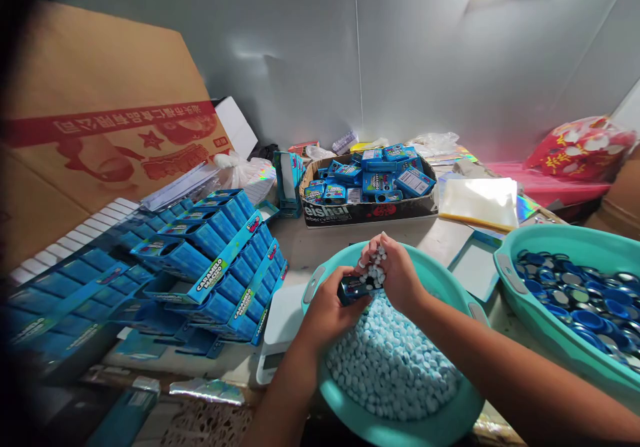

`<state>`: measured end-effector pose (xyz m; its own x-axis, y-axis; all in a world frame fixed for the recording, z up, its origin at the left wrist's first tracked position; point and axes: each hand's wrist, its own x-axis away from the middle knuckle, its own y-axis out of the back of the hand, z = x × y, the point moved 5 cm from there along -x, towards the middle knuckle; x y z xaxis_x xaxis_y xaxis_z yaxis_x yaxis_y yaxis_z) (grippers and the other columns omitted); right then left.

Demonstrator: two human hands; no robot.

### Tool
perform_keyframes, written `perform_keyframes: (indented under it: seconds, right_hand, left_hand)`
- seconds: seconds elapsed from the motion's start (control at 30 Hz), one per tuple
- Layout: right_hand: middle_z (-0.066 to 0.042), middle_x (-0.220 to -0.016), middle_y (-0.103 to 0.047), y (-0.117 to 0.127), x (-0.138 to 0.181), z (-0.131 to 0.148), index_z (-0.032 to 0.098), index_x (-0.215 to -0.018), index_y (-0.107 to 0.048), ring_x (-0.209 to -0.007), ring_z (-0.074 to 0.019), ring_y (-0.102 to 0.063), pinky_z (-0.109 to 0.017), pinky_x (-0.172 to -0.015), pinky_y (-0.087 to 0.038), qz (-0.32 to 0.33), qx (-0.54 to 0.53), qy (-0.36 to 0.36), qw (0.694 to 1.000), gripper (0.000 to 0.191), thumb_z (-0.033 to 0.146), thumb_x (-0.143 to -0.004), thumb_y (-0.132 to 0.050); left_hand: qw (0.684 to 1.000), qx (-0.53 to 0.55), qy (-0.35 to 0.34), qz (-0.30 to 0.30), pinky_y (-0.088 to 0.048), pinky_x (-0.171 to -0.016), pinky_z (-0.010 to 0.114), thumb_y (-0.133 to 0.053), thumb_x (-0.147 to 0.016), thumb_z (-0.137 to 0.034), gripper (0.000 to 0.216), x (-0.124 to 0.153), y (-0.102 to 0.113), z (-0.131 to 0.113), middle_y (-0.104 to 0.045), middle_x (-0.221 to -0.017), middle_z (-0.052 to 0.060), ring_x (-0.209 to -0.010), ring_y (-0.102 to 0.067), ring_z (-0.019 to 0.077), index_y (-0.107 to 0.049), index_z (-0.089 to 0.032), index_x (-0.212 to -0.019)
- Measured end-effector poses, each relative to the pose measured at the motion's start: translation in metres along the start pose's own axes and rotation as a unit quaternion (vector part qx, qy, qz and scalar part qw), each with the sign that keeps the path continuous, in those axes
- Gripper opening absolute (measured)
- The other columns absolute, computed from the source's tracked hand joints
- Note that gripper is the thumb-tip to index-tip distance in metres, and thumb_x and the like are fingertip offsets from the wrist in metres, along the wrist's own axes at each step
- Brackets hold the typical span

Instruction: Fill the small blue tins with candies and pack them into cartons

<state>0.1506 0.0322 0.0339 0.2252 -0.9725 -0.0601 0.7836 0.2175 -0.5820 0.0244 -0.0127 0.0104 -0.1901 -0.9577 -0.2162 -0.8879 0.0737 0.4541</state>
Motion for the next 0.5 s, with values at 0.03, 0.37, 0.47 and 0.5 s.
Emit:
perform_keyframes:
  seconds: [0.03, 0.37, 0.47, 0.5]
  right_hand:
    - [0.001, -0.066, -0.054, 0.0003, -0.0001, -0.0006, 0.023, -0.068, -0.056, -0.063, -0.0174, -0.054, -0.031, -0.061, -0.046, 0.001, -0.002, -0.002, 1.0, 0.034, 0.054, -0.08, -0.062]
    - [0.001, -0.062, -0.053, 0.0025, -0.0012, -0.0021, 0.021, -0.062, -0.055, -0.057, -0.0154, -0.051, -0.03, -0.056, -0.045, -0.029, -0.019, 0.012, 0.999, 0.044, 0.061, -0.079, -0.065]
    - [0.0, -0.063, -0.055, 0.0047, -0.0024, -0.004, 0.02, -0.065, -0.058, -0.06, -0.0155, -0.053, -0.029, -0.058, -0.046, -0.029, -0.024, -0.011, 0.999, 0.038, 0.055, -0.078, -0.067]
    - [0.0, -0.064, -0.056, 0.0061, -0.0027, -0.0047, 0.02, -0.066, -0.059, -0.061, -0.0159, -0.054, -0.029, -0.058, -0.046, -0.033, -0.023, -0.023, 0.999, 0.035, 0.052, -0.077, -0.068]
  left_hand:
    - [1.0, -0.002, -0.002, 0.001, -0.046, -0.091, 0.031, -0.07, -0.08, -0.031, 0.037, 0.0, 0.0004, -0.0007, -0.065, -0.114, 0.005, -0.107, -0.06, 0.0211, -0.057, -0.022, -0.114]
    - [0.997, -0.026, -0.069, 0.015, -0.045, -0.088, 0.03, -0.068, -0.082, -0.027, 0.024, -0.0009, -0.0021, -0.0072, -0.066, -0.102, 0.003, -0.1, -0.06, 0.0201, -0.063, -0.021, -0.104]
    - [0.995, -0.05, -0.083, 0.029, -0.046, -0.091, 0.031, -0.063, -0.085, -0.025, 0.023, 0.0006, -0.0041, -0.0093, -0.064, -0.109, 0.005, -0.104, -0.059, 0.0205, -0.062, -0.022, -0.107]
    - [0.994, -0.058, -0.09, 0.034, -0.046, -0.092, 0.031, -0.062, -0.085, -0.024, 0.022, 0.0012, -0.0049, -0.0099, -0.064, -0.111, 0.005, -0.105, -0.059, 0.0204, -0.062, -0.022, -0.107]
